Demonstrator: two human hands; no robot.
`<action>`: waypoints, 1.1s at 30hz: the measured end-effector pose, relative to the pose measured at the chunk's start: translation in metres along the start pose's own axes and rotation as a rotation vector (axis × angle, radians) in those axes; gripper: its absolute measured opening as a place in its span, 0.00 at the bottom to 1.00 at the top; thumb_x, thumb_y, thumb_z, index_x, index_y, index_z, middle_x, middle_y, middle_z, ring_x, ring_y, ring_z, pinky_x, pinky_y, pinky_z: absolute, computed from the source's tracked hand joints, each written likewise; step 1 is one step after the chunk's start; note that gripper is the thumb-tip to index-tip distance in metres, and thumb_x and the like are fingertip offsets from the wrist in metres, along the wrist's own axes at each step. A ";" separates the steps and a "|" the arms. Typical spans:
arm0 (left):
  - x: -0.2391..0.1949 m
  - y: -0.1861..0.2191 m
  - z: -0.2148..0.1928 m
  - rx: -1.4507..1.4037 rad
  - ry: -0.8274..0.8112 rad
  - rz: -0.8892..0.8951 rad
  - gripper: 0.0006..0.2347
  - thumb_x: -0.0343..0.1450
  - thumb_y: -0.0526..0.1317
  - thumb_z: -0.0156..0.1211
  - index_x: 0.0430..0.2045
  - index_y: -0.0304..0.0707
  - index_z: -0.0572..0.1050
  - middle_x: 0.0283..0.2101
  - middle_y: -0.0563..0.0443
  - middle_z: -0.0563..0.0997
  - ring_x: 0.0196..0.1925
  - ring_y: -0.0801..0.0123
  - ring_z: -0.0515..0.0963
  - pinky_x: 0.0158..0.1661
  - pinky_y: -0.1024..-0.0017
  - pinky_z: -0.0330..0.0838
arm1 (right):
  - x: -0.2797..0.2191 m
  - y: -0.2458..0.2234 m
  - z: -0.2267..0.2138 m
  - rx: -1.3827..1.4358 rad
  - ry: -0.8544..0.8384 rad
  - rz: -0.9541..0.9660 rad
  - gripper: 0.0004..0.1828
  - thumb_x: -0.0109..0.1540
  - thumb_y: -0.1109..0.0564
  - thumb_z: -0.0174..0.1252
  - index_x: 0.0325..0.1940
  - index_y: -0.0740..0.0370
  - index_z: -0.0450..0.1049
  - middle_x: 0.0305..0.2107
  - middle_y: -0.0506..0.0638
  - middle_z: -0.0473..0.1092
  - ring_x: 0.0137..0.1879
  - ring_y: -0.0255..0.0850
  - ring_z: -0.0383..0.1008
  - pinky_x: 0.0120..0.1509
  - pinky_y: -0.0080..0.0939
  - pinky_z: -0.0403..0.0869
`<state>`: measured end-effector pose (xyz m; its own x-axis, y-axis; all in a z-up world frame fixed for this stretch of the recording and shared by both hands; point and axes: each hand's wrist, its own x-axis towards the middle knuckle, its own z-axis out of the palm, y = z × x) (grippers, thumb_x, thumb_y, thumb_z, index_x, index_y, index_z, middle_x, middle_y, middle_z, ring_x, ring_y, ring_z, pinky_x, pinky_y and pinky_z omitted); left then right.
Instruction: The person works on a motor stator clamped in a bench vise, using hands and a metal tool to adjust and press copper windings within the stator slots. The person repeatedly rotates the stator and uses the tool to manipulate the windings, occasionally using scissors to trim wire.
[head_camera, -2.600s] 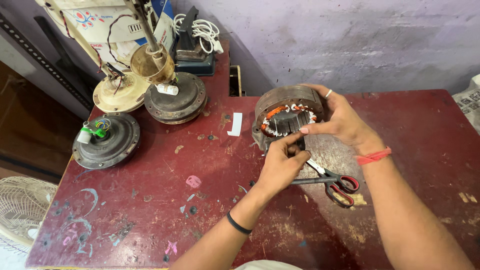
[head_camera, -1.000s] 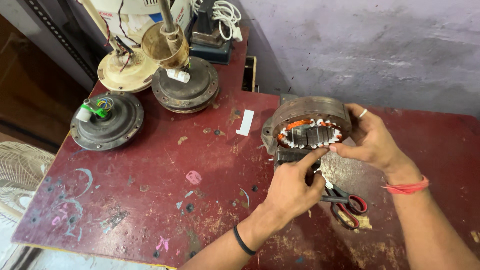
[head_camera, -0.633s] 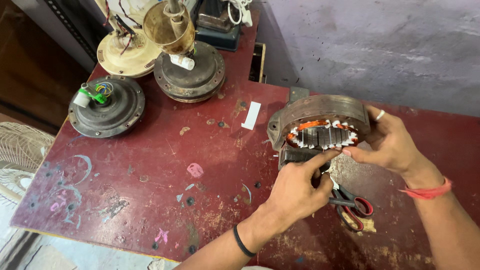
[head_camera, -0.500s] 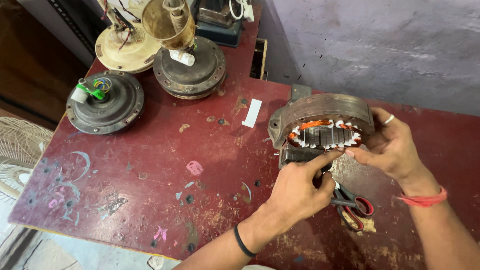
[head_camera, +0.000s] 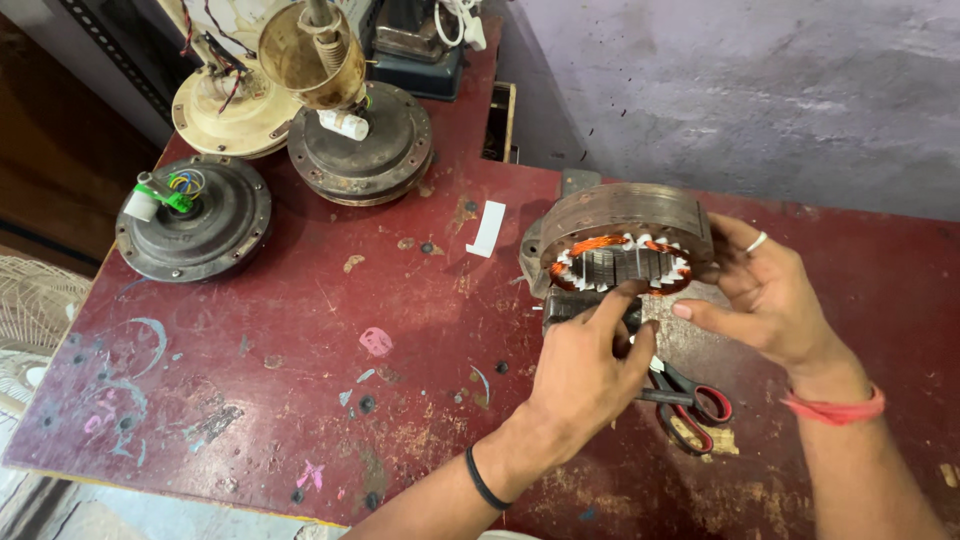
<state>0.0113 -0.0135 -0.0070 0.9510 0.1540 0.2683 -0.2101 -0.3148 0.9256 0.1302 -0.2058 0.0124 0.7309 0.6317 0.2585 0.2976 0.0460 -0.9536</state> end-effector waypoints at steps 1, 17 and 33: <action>0.002 -0.001 0.000 0.021 0.024 0.043 0.16 0.71 0.38 0.62 0.55 0.39 0.74 0.29 0.41 0.81 0.26 0.55 0.82 0.28 0.62 0.76 | -0.001 -0.002 0.004 -0.021 0.018 -0.008 0.45 0.54 0.71 0.65 0.74 0.74 0.57 0.64 0.60 0.66 0.67 0.44 0.70 0.72 0.47 0.72; 0.014 0.006 0.016 0.054 0.140 0.053 0.09 0.71 0.38 0.62 0.43 0.36 0.80 0.31 0.38 0.83 0.27 0.51 0.83 0.30 0.61 0.75 | -0.002 -0.007 0.026 -0.093 0.178 0.026 0.40 0.55 0.71 0.65 0.71 0.77 0.61 0.57 0.59 0.71 0.60 0.41 0.74 0.65 0.41 0.76; -0.005 -0.001 0.011 0.117 0.109 0.187 0.14 0.69 0.37 0.63 0.48 0.36 0.82 0.24 0.45 0.79 0.21 0.57 0.77 0.25 0.62 0.70 | 0.010 -0.026 0.015 -0.250 0.125 0.205 0.39 0.55 0.66 0.66 0.70 0.71 0.65 0.51 0.54 0.75 0.51 0.35 0.77 0.55 0.36 0.77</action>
<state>0.0096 -0.0241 -0.0119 0.8666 0.1808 0.4650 -0.3462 -0.4530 0.8215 0.1207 -0.1894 0.0379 0.8562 0.5075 0.0968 0.2663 -0.2729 -0.9244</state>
